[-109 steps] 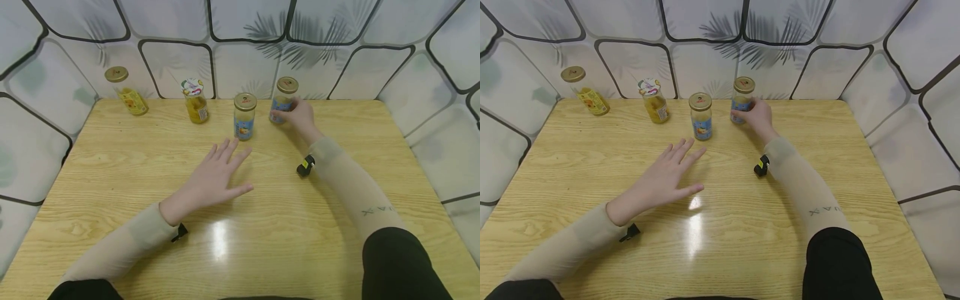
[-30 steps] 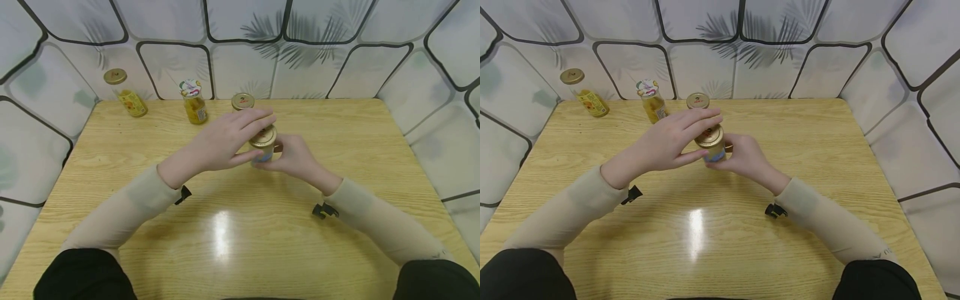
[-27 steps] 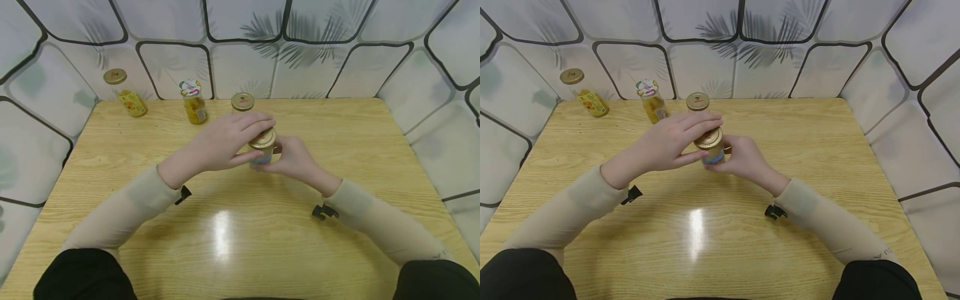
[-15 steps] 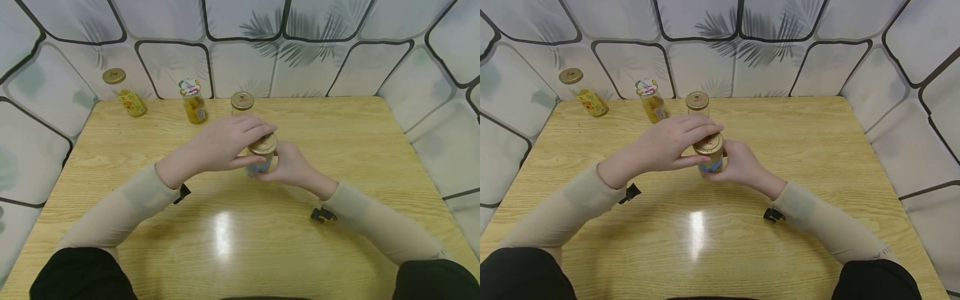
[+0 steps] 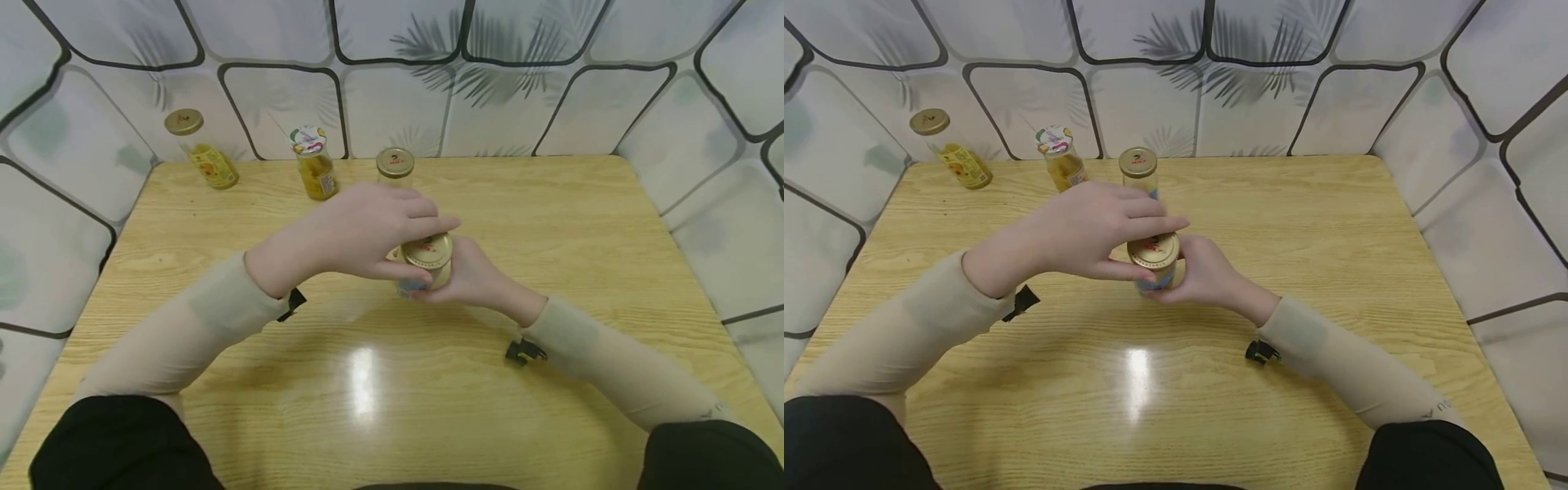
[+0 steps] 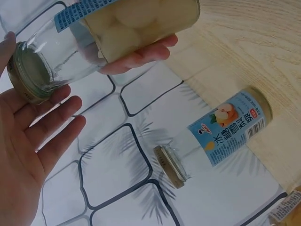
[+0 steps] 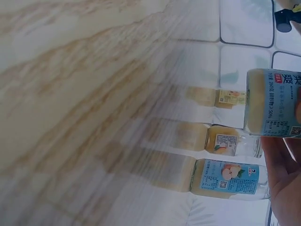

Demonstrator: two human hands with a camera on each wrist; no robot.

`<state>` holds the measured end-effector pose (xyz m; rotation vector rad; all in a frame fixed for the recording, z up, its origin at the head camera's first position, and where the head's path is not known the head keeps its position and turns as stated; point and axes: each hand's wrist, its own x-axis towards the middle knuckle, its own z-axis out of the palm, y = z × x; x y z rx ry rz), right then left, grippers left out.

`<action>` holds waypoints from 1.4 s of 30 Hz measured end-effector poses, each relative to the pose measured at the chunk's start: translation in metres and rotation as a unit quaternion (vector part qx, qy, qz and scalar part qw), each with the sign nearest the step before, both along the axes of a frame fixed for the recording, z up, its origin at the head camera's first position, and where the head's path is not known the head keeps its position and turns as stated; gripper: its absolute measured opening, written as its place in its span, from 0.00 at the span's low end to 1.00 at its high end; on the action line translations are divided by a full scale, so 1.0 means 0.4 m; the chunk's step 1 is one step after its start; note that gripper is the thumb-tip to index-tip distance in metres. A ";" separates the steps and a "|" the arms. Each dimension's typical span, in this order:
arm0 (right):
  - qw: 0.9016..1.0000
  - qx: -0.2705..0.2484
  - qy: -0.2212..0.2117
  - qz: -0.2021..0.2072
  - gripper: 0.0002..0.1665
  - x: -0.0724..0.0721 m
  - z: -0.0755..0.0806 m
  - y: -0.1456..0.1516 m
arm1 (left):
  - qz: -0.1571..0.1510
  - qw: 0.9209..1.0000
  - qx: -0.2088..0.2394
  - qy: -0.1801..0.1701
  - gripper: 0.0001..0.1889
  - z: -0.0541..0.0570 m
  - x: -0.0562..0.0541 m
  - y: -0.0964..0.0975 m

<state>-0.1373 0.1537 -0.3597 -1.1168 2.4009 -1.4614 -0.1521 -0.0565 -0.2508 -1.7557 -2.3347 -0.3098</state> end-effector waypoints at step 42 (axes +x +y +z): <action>0.999 0.027 0.017 -0.021 0.27 0.009 0.007 -0.005 | 0.179 0.963 0.021 0.201 0.29 -0.007 0.111 0.040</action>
